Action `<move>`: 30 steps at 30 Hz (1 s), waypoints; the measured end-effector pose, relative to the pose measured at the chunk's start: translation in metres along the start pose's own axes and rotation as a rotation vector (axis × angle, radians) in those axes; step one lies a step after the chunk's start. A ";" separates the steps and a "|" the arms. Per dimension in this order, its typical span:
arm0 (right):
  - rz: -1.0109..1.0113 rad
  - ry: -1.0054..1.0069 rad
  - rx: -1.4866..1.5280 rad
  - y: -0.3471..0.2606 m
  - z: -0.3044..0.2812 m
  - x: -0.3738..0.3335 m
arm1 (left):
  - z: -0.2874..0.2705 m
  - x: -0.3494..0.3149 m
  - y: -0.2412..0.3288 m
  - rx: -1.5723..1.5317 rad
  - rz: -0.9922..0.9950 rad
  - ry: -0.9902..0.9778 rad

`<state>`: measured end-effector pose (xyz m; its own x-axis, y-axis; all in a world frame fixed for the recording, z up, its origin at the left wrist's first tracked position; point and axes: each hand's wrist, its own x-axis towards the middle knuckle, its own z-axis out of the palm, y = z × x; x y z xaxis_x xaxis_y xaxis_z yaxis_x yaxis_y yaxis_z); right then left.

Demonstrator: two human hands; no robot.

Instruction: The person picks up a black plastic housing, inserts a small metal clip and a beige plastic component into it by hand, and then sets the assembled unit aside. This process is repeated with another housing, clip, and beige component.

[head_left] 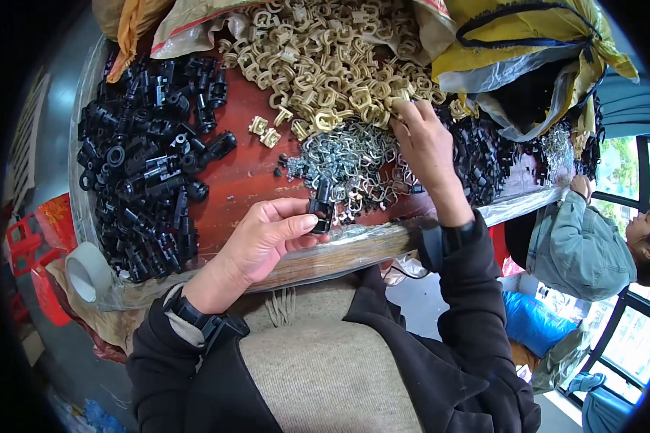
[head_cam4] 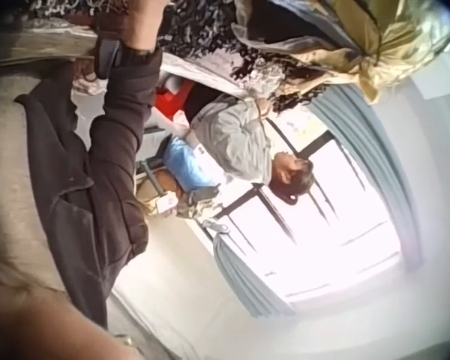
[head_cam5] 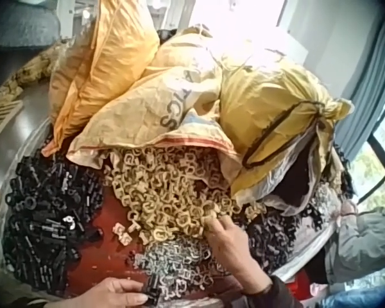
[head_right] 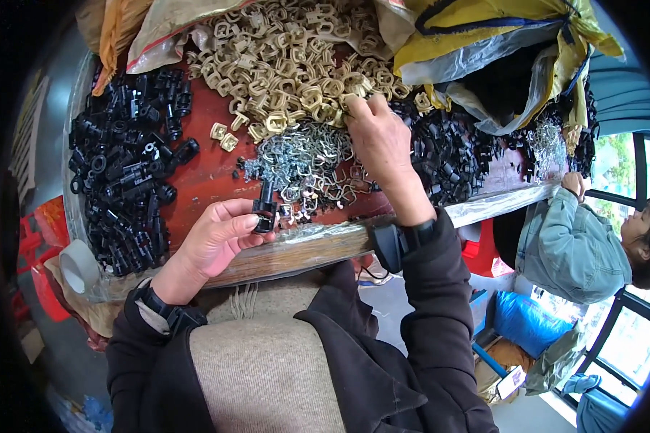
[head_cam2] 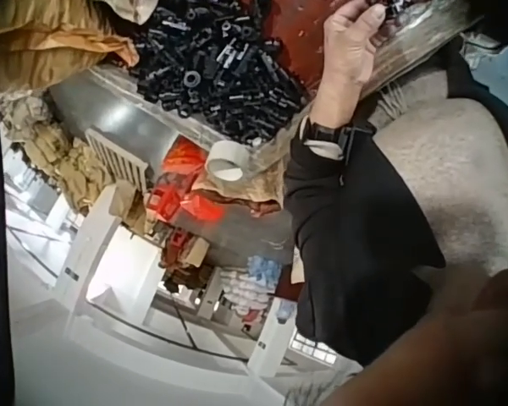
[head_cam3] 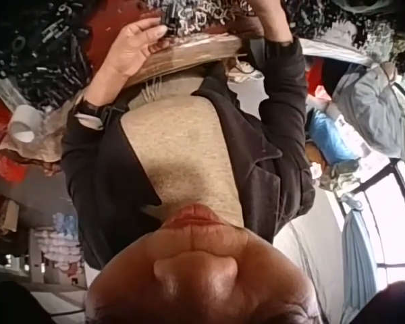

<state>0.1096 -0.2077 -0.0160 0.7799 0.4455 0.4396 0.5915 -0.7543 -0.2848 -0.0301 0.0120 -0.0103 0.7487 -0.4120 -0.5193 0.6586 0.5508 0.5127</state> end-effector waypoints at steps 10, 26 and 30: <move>0.575 -0.328 0.917 -0.027 -0.018 -0.029 | -0.013 -0.022 -0.005 -0.089 0.140 -0.040; 0.430 -0.631 0.516 0.005 -0.041 -0.062 | 0.000 0.000 -0.012 -0.087 0.044 0.014; 0.526 -0.375 0.710 0.017 -0.044 -0.076 | 0.008 0.012 -0.010 -0.060 0.014 0.043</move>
<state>0.0513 -0.2762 -0.0168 0.9230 0.3509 -0.1578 0.0367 -0.4885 -0.8718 -0.0272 -0.0038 -0.0160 0.7528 -0.3736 -0.5419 0.6418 0.5992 0.4785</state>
